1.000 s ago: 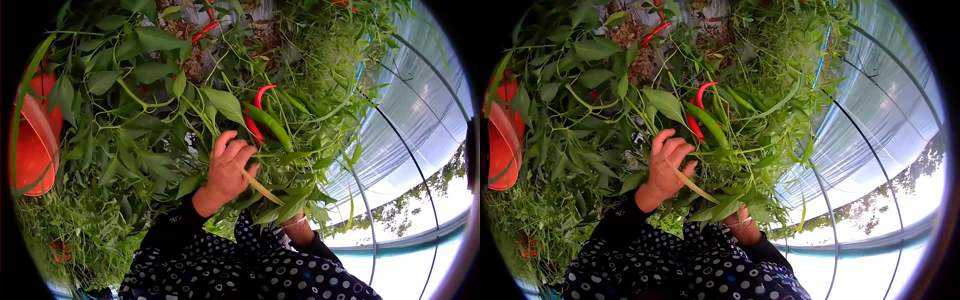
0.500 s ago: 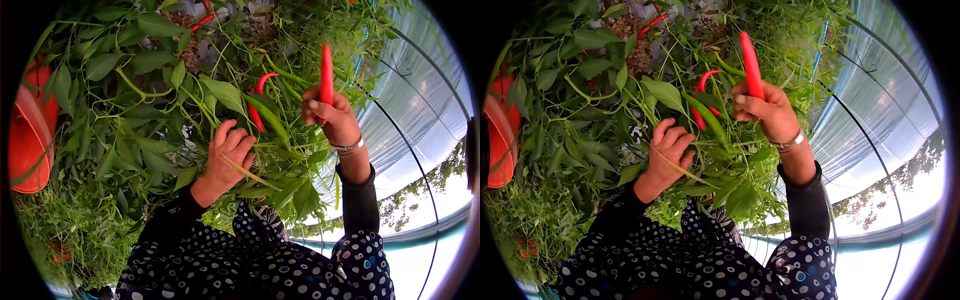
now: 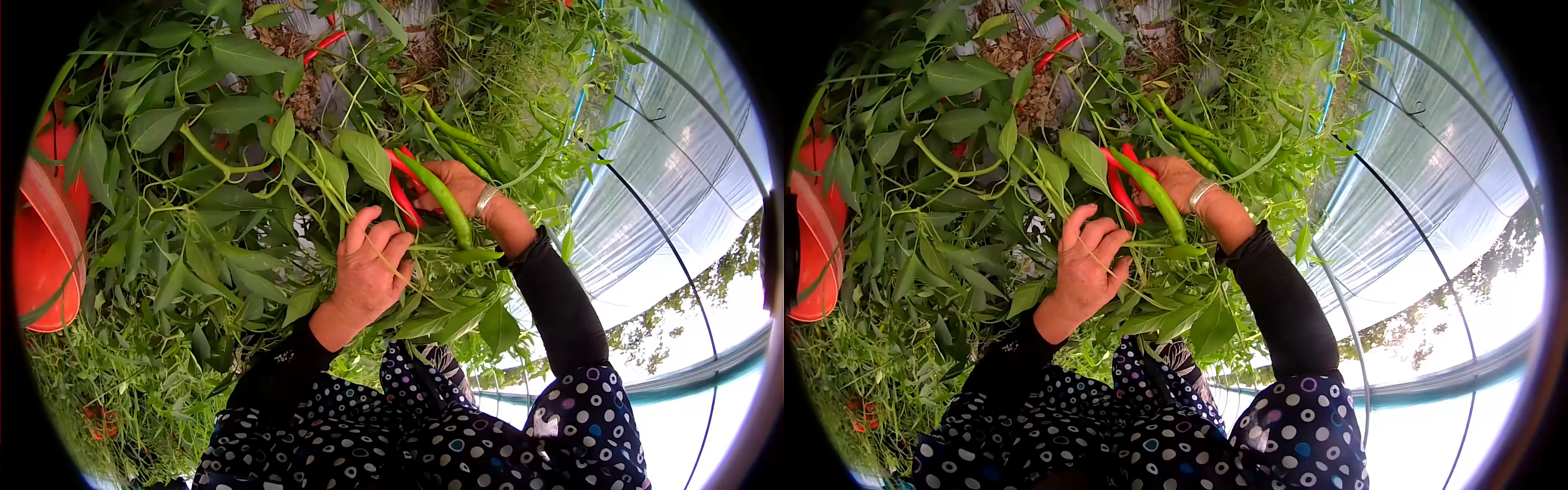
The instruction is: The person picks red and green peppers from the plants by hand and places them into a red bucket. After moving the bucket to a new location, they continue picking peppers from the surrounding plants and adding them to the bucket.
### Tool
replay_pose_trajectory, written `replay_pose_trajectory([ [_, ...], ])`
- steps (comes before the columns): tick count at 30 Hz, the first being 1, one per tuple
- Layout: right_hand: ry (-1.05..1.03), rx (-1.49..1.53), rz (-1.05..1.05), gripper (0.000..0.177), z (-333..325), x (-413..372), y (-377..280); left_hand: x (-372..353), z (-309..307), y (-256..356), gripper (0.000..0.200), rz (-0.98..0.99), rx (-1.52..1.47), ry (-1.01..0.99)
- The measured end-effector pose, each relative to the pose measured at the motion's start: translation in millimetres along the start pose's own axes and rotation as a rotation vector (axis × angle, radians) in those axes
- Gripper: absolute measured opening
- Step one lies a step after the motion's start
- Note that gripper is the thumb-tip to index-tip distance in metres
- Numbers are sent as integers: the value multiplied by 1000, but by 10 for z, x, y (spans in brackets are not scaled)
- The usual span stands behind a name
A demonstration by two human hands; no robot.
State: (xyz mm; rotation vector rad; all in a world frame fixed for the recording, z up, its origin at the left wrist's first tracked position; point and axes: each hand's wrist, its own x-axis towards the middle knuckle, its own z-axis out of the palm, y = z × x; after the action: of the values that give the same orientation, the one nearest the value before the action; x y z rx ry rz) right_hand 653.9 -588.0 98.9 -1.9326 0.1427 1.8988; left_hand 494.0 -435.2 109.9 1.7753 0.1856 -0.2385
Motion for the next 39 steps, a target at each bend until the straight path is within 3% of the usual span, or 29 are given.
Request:
replay_pose_trajectory([
  [2, 98, 471, -8, 20, -72, -165, -49, 0, -13, -9, 35, 0, 3, -8],
  [3, 278, 740, -179, 17, -41, -186, 41, -9, -9, -12, 35, -3, 4, -11],
  [4, 397, 916, -149, 16, -150, -280, 112, -9, 0, -14, 35, -3, -6, -3],
  [5, 556, 1056, -273, 15, -232, -369, 147, -8, 7, -14, 34, -2, -17, 5],
  [6, 481, 1261, -409, 15, -329, -476, 211, -1, 13, -20, 34, -3, -17, 5],
  [12, 765, 1521, -664, 17, -562, -847, 599, 20, 19, -24, 29, 26, -34, 48],
  [14, 889, 1582, -747, 18, -1000, -1078, 905, -37, 13, -46, 26, 7, -11, 37],
  [15, 959, 1490, -712, 16, -1156, -1163, 883, -27, 17, -48, 26, 5, -9, 33],
  [17, 751, 1296, -707, 12, -1273, -1194, 596, -12, 29, -34, 24, 9, -22, 40],
  [19, 409, 1164, -543, 10, -1060, -945, 22, 4, 32, -27, 24, 10, -13, 26],
  [21, 433, 709, -256, 11, -751, -555, -343, -7, 45, -40, 26, 36, -14, 47],
  [23, 193, 182, -77, 21, -502, -139, -491, -12, 44, -37, 27, 31, -26, 50],
  [24, 186, 188, -88, 21, -438, -54, -476, -17, 41, -41, 28, 25, -40, 55],
  [26, 21, -384, 213, 29, -217, 283, -484, -52, 76, -39, 29, 13, -34, 55],
  [29, -138, -218, 231, 36, -20, 363, -250, -54, 35, -34, 30, -2, -10, 50],
  [34, -39, -110, -18, 36, 174, 234, -179, -54, 26, -48, 28, 6, 6, 70],
  [37, 134, 552, 117, 31, 62, 85, -134, -42, 9, -49, 29, -1, -28, 70],
  [39, 377, 613, -49, 34, -9, 9, -20, -28, -4, -34, 30, -11, -47, 73],
])
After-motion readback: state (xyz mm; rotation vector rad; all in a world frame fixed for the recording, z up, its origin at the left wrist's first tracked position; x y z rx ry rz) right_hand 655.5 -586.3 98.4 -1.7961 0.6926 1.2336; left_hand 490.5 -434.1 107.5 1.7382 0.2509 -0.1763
